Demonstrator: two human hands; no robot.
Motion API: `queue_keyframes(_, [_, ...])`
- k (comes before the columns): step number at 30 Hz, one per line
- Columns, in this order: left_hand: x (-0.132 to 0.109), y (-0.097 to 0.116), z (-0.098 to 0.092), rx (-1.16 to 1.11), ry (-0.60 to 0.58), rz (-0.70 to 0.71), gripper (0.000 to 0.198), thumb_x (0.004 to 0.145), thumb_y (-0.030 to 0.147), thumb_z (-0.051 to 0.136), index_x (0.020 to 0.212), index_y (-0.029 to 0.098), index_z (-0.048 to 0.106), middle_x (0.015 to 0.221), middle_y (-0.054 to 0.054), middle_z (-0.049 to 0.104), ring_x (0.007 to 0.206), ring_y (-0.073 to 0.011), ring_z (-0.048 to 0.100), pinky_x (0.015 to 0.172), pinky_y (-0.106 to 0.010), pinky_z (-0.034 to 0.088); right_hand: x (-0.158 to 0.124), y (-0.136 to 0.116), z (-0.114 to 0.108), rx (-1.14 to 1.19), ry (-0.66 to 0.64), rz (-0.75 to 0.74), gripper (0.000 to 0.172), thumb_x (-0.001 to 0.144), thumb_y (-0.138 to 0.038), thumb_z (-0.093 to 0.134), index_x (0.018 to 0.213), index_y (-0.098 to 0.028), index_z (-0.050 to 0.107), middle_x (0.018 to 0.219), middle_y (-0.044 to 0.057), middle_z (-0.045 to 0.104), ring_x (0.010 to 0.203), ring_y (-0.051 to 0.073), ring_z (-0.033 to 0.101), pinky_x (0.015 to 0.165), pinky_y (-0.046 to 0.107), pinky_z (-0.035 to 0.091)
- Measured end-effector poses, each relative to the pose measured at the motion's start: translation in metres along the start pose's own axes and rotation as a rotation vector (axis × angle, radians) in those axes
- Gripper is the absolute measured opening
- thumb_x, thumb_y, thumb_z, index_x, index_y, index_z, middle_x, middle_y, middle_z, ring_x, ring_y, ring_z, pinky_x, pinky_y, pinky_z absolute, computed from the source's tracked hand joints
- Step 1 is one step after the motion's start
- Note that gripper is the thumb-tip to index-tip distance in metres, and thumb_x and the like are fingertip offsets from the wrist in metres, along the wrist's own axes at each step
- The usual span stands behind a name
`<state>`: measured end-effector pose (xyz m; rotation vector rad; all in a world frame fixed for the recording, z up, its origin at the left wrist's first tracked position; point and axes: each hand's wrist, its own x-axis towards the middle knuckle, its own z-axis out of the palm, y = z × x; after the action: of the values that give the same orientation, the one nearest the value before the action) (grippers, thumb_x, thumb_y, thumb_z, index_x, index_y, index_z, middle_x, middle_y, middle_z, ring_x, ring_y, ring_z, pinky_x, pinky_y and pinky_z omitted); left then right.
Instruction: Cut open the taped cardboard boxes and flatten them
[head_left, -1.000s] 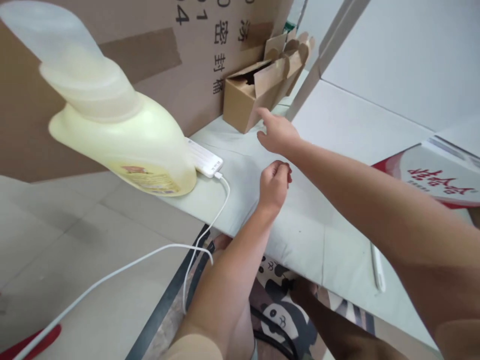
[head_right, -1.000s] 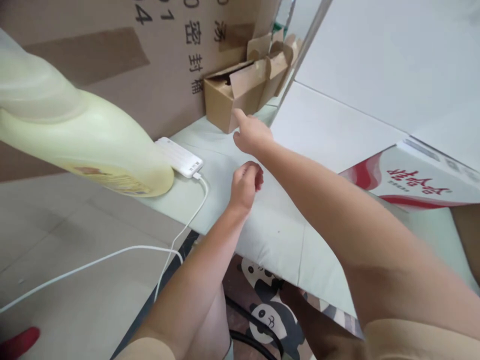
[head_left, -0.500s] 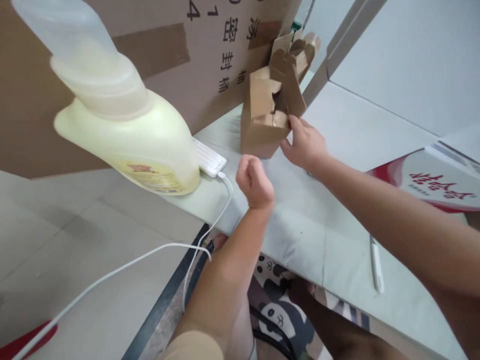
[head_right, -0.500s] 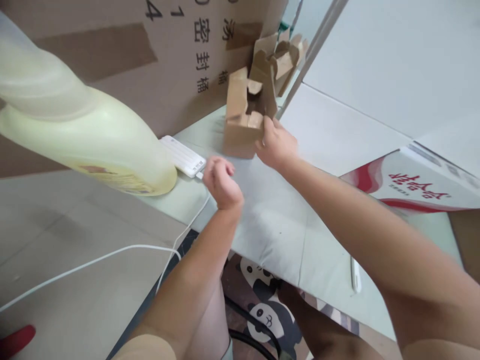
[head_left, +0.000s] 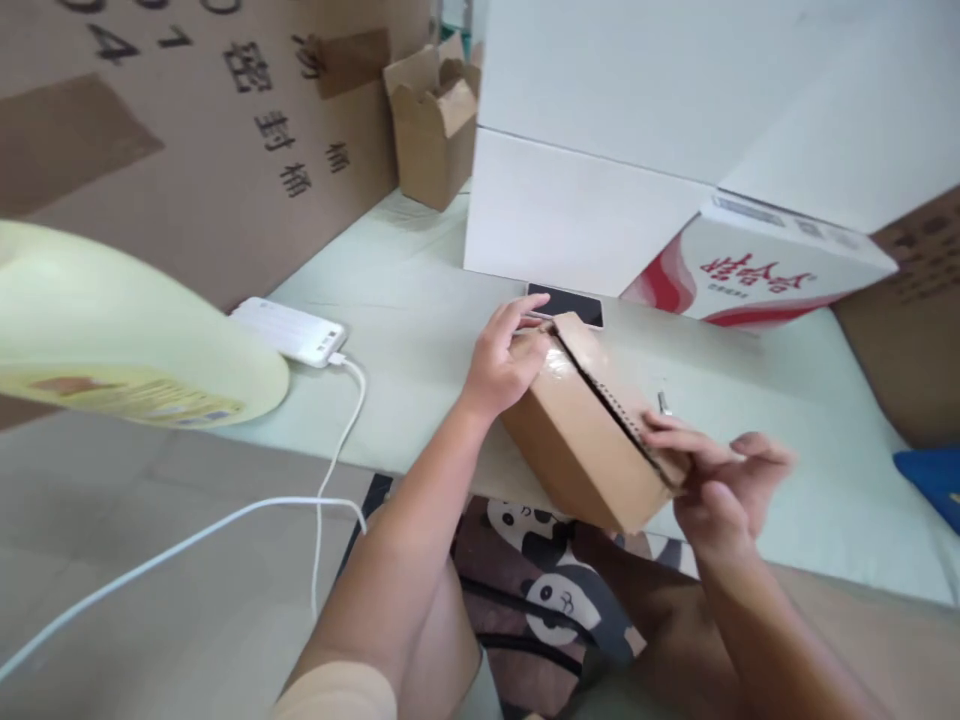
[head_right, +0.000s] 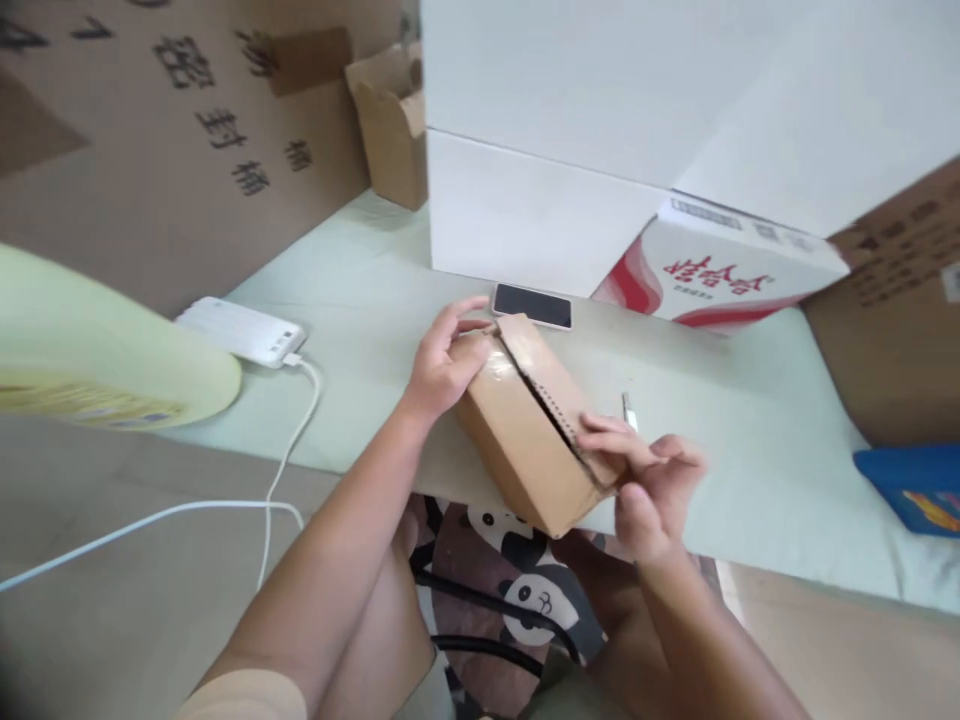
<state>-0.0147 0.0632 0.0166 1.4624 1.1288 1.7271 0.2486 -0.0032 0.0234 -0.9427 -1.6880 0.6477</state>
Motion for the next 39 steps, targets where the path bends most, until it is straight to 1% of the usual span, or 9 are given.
queue_keyframes(3, [0.006,0.001,0.006,0.004,-0.113,0.004,0.031,0.083,0.024,0.063,0.108,0.024,0.080,0.138,-0.011,0.068,0.127,-0.0281,0.064,0.109,-0.043,0.051,-0.015,0.008,-0.006,0.036,-0.107,-0.114,0.027,0.091,-0.052,0.056,0.111,-0.037,0.047,0.093,0.004,0.079,0.116,0.037,0.072,0.110,0.071,0.046])
queue_keyframes(5, [0.010,0.003,0.005,0.014,-0.139,-0.042,0.023,0.080,0.023,0.065,0.092,0.023,0.085,0.134,-0.011,0.072,0.128,-0.0303,0.064,0.111,-0.044,0.050,-0.021,0.019,-0.009,0.071,-0.024,-0.094,0.029,0.091,-0.055,0.054,0.112,-0.035,0.052,0.106,0.007,0.078,0.121,0.036,0.069,0.110,0.067,0.047])
queue_keyframes(9, [0.015,0.007,-0.003,0.035,-0.096,-0.141,0.021,0.076,0.021,0.067,0.085,0.021,0.086,0.121,-0.008,0.077,0.120,-0.0301,0.066,0.111,-0.045,0.049,-0.024,0.052,-0.015,0.157,0.187,0.180,0.037,0.094,-0.062,0.048,0.112,-0.031,0.058,0.115,0.009,0.070,0.110,0.030,0.070,0.094,0.052,0.058])
queue_keyframes(13, [0.022,0.001,-0.014,0.081,0.153,-0.155,0.016,0.068,0.022,0.064,0.070,0.023,0.080,0.099,-0.002,0.081,0.117,-0.0289,0.065,0.118,-0.046,0.043,-0.019,0.074,-0.018,0.063,-0.088,0.404,0.040,0.101,-0.059,0.040,0.098,-0.027,0.064,0.091,0.007,0.073,0.085,0.026,0.071,0.080,0.042,0.058])
queue_keyframes(18, [0.029,-0.014,-0.019,0.080,0.469,-0.264,0.019,0.067,0.028,0.058,0.078,0.021,0.072,0.093,-0.001,0.078,0.104,-0.0237,0.069,0.100,-0.039,0.054,-0.006,0.070,-0.006,0.086,-0.329,0.238,0.046,0.102,-0.059,0.042,0.097,-0.024,0.072,0.100,0.009,0.078,0.094,0.027,0.074,0.088,0.045,0.059])
queue_keyframes(22, [0.021,-0.021,-0.010,0.092,0.377,-0.332,0.021,0.073,0.040,0.065,0.080,0.020,0.068,0.090,-0.001,0.076,0.107,-0.0251,0.069,0.087,-0.035,0.056,0.001,0.061,0.004,0.194,-0.236,0.061,0.052,0.102,-0.061,0.045,0.139,-0.027,0.057,0.152,0.015,0.058,0.140,0.030,0.056,0.115,0.054,0.048])
queue_keyframes(28, [-0.016,-0.012,0.017,0.021,0.049,-0.697,0.048,0.063,0.067,0.070,0.080,0.022,0.066,0.081,-0.008,0.075,0.086,-0.0304,0.074,0.068,-0.039,0.061,-0.001,0.049,-0.005,0.191,-0.116,-0.007,0.056,0.102,-0.059,0.049,0.154,-0.039,0.044,0.173,0.005,0.030,0.160,0.029,0.029,0.130,0.056,0.027])
queue_keyframes(33, [-0.036,0.000,0.022,-0.126,-0.118,-0.830,0.092,0.050,0.099,0.054,0.097,0.022,0.068,0.093,-0.018,0.076,0.104,-0.0404,0.074,0.069,-0.046,0.064,-0.004,0.044,-0.006,0.176,-0.122,0.050,0.055,0.101,-0.061,0.047,0.149,-0.035,0.052,0.167,0.008,0.040,0.158,0.031,0.034,0.129,0.057,0.031])
queue_keyframes(39, [-0.026,-0.012,0.004,-0.282,-0.053,-0.804,0.056,0.070,0.068,0.070,0.105,0.024,0.072,0.111,-0.012,0.077,0.109,-0.0335,0.074,0.084,-0.044,0.065,0.003,0.041,-0.008,0.027,-0.092,0.064,0.034,0.099,-0.041,0.055,0.129,-0.031,0.066,0.151,0.007,0.061,0.142,0.027,0.056,0.117,0.047,0.049])
